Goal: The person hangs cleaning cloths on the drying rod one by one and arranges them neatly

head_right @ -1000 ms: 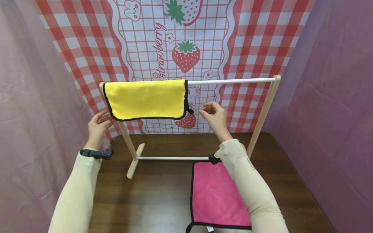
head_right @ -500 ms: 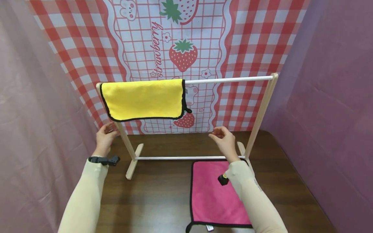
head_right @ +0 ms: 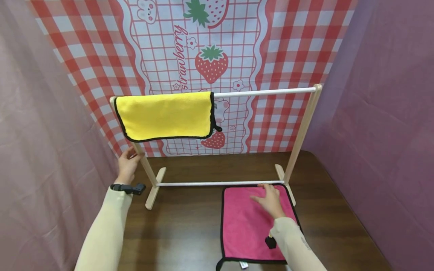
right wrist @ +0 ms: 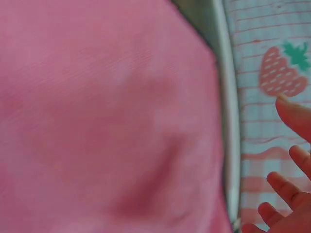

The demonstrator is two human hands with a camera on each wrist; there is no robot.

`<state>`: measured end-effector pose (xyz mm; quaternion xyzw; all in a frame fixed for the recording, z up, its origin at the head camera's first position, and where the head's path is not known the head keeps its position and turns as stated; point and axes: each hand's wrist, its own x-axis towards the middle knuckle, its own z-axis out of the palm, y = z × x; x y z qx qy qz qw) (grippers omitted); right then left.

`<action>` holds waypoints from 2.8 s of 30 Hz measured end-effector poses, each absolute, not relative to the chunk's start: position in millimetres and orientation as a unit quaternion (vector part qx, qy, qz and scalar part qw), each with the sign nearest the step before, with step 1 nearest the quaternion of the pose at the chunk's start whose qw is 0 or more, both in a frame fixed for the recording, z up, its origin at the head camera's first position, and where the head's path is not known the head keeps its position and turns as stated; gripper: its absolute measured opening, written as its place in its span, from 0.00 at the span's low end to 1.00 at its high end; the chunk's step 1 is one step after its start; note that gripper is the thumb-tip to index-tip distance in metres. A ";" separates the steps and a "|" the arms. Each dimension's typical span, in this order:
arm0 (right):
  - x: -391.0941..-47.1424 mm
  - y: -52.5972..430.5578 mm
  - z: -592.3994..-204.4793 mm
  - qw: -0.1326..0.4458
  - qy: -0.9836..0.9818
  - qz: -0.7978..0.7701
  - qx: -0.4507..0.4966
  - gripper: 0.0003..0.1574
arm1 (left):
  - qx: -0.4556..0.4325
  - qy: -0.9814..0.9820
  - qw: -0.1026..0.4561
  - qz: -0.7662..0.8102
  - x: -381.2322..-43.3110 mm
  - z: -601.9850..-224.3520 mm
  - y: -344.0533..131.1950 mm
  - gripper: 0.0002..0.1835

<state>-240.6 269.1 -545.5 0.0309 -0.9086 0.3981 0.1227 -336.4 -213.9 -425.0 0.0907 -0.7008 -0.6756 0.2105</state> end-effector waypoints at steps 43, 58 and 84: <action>-218.7 274.3 -627.3 0.102 -0.939 0.328 0.021 0.26 | 0.123 -0.733 0.289 -0.603 -344.3 -432.4 -206.7 0.18; -227.9 264.1 -628.7 0.126 -0.936 0.326 0.037 0.09 | 0.121 -0.735 0.285 -0.603 -345.3 -433.7 -207.3 0.18; -242.2 272.1 -596.8 0.255 -0.889 0.365 0.103 0.20 | 0.127 -0.743 0.278 -0.595 -345.5 -431.1 -204.9 0.17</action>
